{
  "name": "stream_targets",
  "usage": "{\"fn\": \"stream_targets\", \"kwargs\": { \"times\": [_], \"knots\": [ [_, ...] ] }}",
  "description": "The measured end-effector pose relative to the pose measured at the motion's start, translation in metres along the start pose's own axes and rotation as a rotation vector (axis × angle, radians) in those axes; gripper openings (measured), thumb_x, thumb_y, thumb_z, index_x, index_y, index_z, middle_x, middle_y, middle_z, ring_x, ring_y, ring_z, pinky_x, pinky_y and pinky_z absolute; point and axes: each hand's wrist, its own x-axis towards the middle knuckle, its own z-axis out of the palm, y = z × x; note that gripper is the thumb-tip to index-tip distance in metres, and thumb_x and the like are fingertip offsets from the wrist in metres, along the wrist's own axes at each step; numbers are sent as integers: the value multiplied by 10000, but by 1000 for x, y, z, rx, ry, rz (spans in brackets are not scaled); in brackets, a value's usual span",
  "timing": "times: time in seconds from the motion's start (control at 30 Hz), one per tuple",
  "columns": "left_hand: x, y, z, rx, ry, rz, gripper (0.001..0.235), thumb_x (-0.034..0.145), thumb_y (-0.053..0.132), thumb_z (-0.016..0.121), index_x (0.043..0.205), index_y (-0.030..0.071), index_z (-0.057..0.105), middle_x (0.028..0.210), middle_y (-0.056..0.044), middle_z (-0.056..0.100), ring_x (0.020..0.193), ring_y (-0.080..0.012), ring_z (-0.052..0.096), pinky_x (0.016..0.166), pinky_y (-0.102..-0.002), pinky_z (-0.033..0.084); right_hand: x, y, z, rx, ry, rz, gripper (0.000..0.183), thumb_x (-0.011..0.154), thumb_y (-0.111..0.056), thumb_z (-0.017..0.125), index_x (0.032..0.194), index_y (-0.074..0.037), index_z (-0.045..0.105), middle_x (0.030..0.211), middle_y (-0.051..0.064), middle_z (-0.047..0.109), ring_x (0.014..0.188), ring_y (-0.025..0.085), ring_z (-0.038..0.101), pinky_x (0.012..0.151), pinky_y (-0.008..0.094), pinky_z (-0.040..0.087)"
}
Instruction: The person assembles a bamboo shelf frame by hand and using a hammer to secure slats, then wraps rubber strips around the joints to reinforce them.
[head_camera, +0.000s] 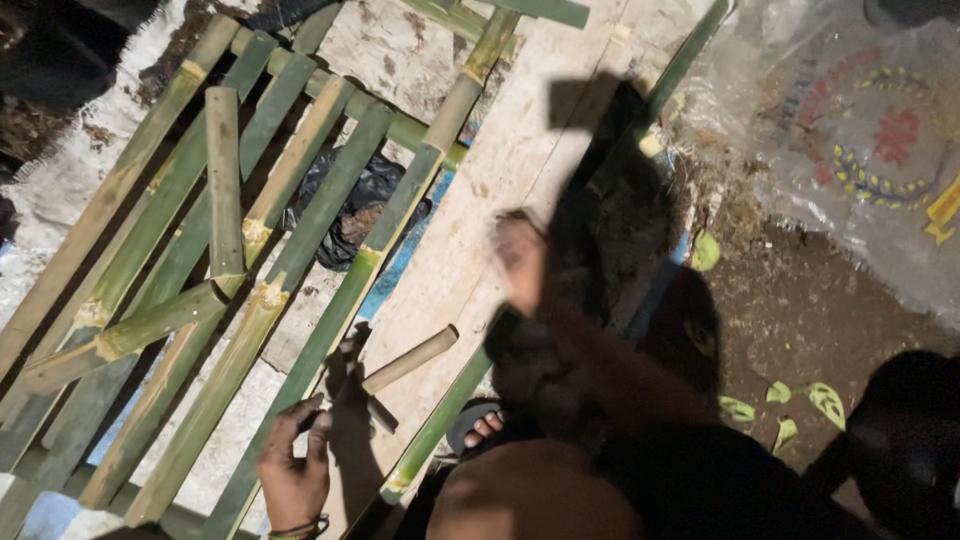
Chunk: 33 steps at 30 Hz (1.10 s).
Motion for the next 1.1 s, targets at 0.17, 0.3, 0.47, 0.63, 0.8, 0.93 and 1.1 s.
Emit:
{"fn": "stream_targets", "kwargs": {
  "times": [0.17, 0.3, 0.47, 0.63, 0.8, 0.93, 1.1],
  "knots": [
    [-4, 6, 10, 25, 18, -68, 224, 933, 108, 709, 1138, 27, 748, 1055, -128, 756, 960, -229, 727, 876, -338, 552, 106, 187, -137, -535, 373, 276, 537, 945, -250, 680, 1404, -22, 518, 1367, 284, 549, 1285, 446, 482, 1089, 602, 349],
    [-7, 4, 23, 24, 13, -52, 222, 918, 108, 713, 1130, 54, 751, 1057, -110, 769, 973, -224, 746, 883, -338, 553, 147, 212, -180, -758, 279, 396, 582, 953, -303, 675, 1411, -9, 468, 1358, 345, 539, 1252, 509, 492, 1056, 643, 353],
    [-5, 6, 37, 34, -10, -51, 249, 877, 131, 722, 1118, 126, 782, 1013, -79, 782, 942, -209, 762, 878, -332, 583, 169, 203, -181, -706, 80, 685, 576, 948, -355, 664, 1371, 2, 504, 1397, 281, 543, 1332, 458, 460, 1206, 625, 200],
    [-10, 19, 39, 77, -47, -126, 233, 883, 144, 727, 1107, 143, 793, 966, -78, 777, 876, -211, 765, 785, -352, 595, 164, 220, -208, -969, 59, 689, 361, 885, -281, 694, 1126, -15, 657, 1200, 240, 619, 1074, 392, 574, 896, 606, 418],
    [-13, 20, 32, 38, -32, -141, 234, 885, 147, 718, 1105, 118, 792, 970, -88, 774, 891, -210, 758, 800, -349, 589, 124, 250, -278, -553, 469, 643, 199, 1104, -190, 660, 1135, 1, 706, 938, 144, 712, 676, 219, 657, 590, 355, 559],
    [-13, 22, 33, 27, 0, -83, 219, 891, 133, 719, 1095, 85, 781, 1020, -101, 776, 932, -221, 755, 827, -357, 566, 114, 247, -369, -942, 927, 308, 152, 1076, -24, 571, 1190, 54, 634, 1193, 162, 658, 1082, 257, 648, 936, 371, 532],
    [3, 47, 23, 1, -82, -11, 234, 881, 118, 718, 1105, 109, 783, 1006, -103, 774, 921, -250, 765, 820, -350, 577, 135, 168, -436, -378, 698, -171, 267, 977, 176, 489, 1225, 85, 534, 1154, 144, 560, 1082, 210, 567, 985, 319, 488]
  ]
}}
